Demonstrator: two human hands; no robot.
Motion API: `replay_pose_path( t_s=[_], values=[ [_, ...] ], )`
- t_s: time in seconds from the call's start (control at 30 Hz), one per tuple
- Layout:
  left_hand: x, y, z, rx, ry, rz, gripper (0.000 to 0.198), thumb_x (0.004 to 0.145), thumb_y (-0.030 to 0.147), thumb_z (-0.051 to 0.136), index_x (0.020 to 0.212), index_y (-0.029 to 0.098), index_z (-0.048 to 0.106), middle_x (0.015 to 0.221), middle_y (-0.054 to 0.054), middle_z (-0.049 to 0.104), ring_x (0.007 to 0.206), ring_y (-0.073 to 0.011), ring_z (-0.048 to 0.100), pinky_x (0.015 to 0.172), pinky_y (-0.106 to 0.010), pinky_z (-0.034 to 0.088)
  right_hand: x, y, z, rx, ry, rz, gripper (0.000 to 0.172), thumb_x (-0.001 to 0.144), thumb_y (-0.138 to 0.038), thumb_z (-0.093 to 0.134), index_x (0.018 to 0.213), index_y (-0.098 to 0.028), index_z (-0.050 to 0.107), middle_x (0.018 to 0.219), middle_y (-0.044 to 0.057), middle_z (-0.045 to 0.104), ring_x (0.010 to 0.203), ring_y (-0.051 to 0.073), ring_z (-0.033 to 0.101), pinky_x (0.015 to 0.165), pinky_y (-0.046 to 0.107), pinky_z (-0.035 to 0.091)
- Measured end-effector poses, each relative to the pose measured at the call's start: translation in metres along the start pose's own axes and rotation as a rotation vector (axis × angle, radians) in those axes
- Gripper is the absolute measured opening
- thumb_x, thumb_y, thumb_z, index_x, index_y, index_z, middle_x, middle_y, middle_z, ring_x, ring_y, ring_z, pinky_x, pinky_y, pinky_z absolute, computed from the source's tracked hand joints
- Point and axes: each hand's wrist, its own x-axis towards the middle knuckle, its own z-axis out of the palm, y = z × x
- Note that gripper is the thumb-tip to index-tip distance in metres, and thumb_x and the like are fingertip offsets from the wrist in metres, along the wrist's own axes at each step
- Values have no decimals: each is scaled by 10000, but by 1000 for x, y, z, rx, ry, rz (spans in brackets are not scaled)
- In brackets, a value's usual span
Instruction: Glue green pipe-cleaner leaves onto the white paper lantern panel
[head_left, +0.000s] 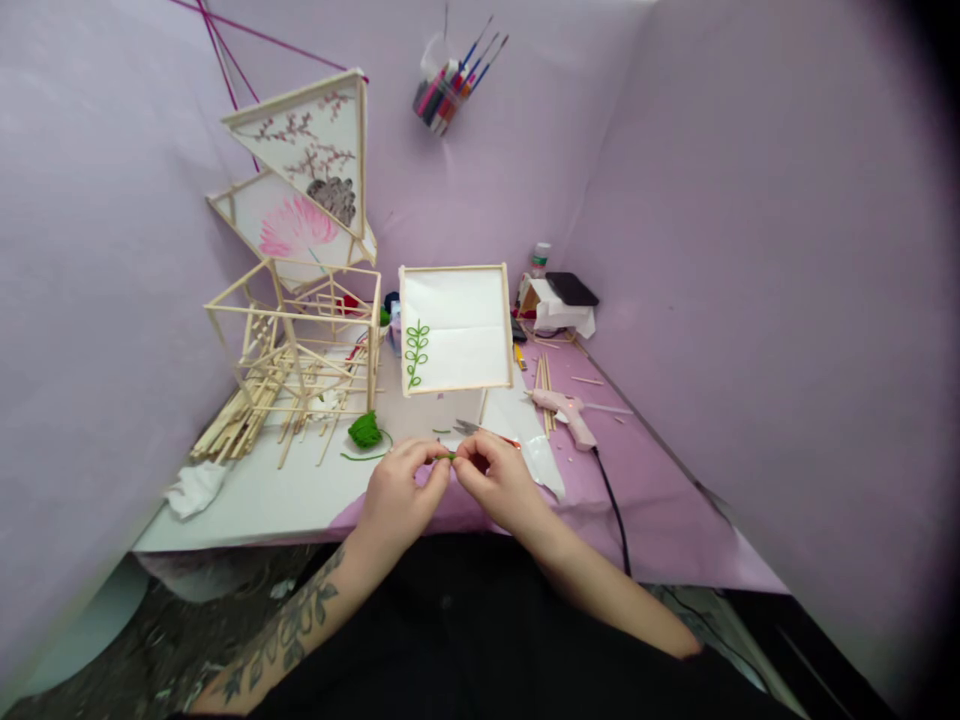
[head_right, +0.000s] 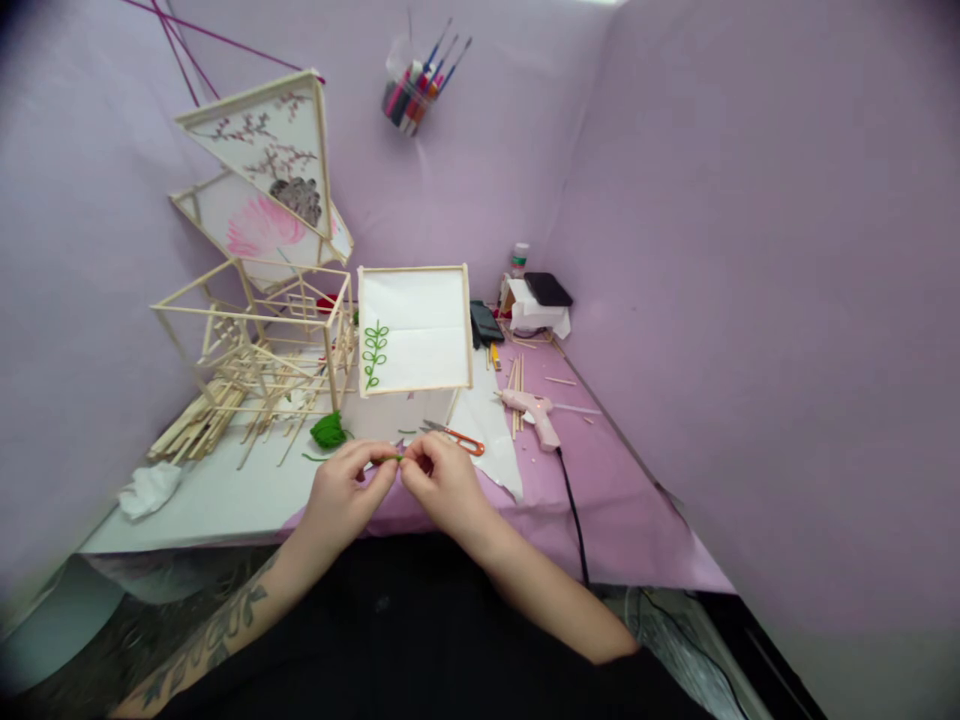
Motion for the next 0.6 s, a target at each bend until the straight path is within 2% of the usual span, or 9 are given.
replay_pose_path(
  t_s=[0.17,0.33,0.43,0.6],
  values=[
    [0,0,0,-4,-24,-7,98,796,184,549,792,195,646,811,-30,674,799,-176,607,748,-287,461,-1,-1,0,-18,6,-7,93,766,-187,532,674,-191,534,651,-17,519,617,129,476,573,244,359],
    [3,-1,1,-158,-112,-197,124,783,229,528,743,186,637,745,-12,665,672,-152,585,626,-251,450,0,0,0,15,-20,44,98,771,-210,528,675,-193,529,651,-18,518,612,126,468,563,242,357],
    [4,-2,3,-326,-167,-295,148,780,273,533,755,179,644,734,-14,676,692,-161,605,646,-256,470,1,1,0,88,-59,91,105,775,-231,526,678,-191,516,641,-25,505,601,119,453,552,236,349],
    [3,-4,3,-402,-141,-340,175,766,303,577,822,169,674,784,-40,701,728,-176,633,627,-254,484,1,2,0,177,-74,149,130,777,-265,530,675,-193,495,617,-37,480,575,111,429,532,228,336]
  ],
)
